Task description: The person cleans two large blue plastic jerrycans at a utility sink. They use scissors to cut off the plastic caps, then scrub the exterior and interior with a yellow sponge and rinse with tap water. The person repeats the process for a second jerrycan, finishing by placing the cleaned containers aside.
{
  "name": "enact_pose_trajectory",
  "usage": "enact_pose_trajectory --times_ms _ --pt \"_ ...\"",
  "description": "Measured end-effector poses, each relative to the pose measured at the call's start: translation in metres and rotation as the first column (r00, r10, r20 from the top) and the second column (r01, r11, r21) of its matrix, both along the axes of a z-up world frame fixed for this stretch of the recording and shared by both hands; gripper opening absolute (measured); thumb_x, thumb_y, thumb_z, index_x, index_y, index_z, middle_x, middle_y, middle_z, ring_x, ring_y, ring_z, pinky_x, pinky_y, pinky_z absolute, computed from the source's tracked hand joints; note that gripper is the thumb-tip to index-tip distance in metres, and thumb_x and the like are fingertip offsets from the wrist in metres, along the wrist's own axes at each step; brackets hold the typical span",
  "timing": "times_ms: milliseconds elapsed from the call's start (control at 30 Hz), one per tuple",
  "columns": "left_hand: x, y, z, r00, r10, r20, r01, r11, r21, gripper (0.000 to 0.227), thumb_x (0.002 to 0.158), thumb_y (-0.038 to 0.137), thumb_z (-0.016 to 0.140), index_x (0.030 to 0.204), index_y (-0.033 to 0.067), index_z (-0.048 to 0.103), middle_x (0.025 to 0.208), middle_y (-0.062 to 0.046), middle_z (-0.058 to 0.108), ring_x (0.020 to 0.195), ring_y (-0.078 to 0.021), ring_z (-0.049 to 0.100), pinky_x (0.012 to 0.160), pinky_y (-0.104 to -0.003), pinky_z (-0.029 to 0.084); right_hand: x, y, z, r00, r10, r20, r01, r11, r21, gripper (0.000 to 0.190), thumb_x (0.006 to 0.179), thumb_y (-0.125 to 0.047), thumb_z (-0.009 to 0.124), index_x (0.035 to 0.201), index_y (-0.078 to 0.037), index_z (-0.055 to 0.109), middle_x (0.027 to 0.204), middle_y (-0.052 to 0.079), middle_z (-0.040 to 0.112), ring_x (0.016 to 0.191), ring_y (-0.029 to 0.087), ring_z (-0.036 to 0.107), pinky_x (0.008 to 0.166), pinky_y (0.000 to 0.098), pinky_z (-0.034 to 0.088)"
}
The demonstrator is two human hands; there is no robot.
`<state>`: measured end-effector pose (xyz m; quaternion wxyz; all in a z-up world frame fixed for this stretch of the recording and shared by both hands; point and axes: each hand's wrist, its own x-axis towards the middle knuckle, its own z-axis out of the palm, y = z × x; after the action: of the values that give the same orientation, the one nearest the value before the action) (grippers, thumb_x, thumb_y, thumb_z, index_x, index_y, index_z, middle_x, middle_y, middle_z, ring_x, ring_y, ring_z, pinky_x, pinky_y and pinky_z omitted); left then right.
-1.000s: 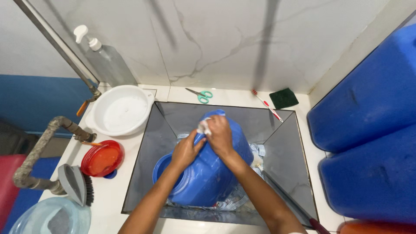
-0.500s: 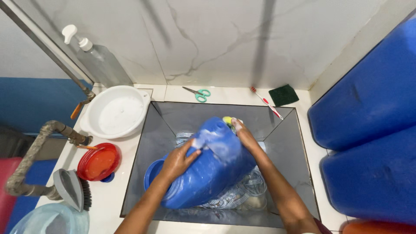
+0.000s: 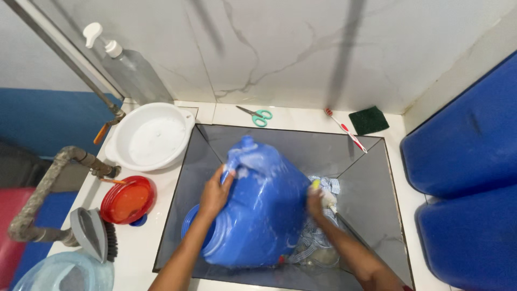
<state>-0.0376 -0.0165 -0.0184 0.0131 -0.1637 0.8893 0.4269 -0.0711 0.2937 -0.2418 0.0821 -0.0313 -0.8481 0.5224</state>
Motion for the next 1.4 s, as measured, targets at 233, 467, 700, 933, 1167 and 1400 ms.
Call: enact_pose_trajectory --times_ms 233,467,700,933,1167,1400 --pt "-0.013 0.008 -0.022 0.985 0.059 -0.163 -0.073 0.994 -0.086 0.053 0.098 0.048 0.055 0.135 0.0102 0.06 0.108 -0.029 0.07 0.104 -0.0501 0.065 0.088 -0.056 0.051 -0.023 -0.127 0.129 0.731 0.368 -0.575 -0.117 0.898 0.425 0.057 0.104 -0.012 0.051 0.151 0.014 0.031 0.155 0.036 0.032 0.147 0.054 0.028 0.123 0.0557 0.025" --pt "-0.032 0.015 -0.051 0.961 0.168 -0.221 -0.162 0.986 0.044 0.054 0.103 0.031 0.057 0.148 0.0072 0.039 0.135 -0.031 0.06 0.121 -0.0478 0.06 0.1 -0.052 0.047 0.02 -0.105 0.207 0.663 0.696 -0.274 -0.672 0.715 0.192 0.045 0.102 -0.016 0.048 0.144 -0.004 0.057 0.147 0.021 0.056 0.143 0.037 0.048 0.121 0.0456 0.035" --pt "-0.036 0.044 -0.045 0.896 0.439 -0.062 -0.403 0.864 0.302 0.072 0.094 0.014 0.058 0.158 0.0214 0.025 0.144 -0.032 0.041 0.126 -0.0454 0.053 0.107 -0.045 0.044 0.068 -0.065 0.229 0.672 0.733 -0.102 -0.705 0.676 0.213 0.062 0.087 -0.032 0.075 0.139 -0.004 0.055 0.148 0.02 0.047 0.141 0.037 0.041 0.115 0.0459 0.031" --pt "0.051 0.041 0.035 0.721 -0.58 -0.378 0.122 0.644 -0.755 0.044 0.089 0.053 0.065 0.099 0.0098 0.063 0.124 -0.025 0.062 0.119 -0.0459 0.057 0.102 -0.061 0.045 0.022 0.037 0.282 0.624 0.779 0.065 -0.78 0.616 0.113 0.047 0.088 -0.031 0.074 0.128 -0.006 0.067 0.13 0.014 0.067 0.124 0.03 0.06 0.111 0.0404 0.043" --pt "0.083 0.068 0.057 0.651 -0.759 0.017 0.691 0.583 -0.427 0.041 0.086 0.041 0.072 0.103 0.0041 0.066 0.091 -0.023 0.073 0.089 -0.0421 0.07 0.079 -0.053 0.055 0.104 0.055 0.301 0.9 0.37 -0.23 -0.153 0.762 0.629 0.029 0.101 -0.033 0.064 0.111 -0.006 0.07 0.106 0.018 0.068 0.098 0.036 0.066 0.086 0.0456 0.053" --pt "0.127 0.097 0.046 0.64 -0.768 -0.021 0.643 0.55 -0.533 0.037 0.082 0.03 0.079 0.104 0.0038 0.064 0.089 -0.021 0.073 0.085 -0.0406 0.072 0.073 -0.053 0.056 0.121 0.03 0.268 0.834 0.356 0.422 -0.45 0.881 0.146 0.07 0.107 -0.06 0.029 0.121 -0.004 0.068 0.085 0.016 0.073 0.075 0.026 0.069 0.078 0.045 0.055"
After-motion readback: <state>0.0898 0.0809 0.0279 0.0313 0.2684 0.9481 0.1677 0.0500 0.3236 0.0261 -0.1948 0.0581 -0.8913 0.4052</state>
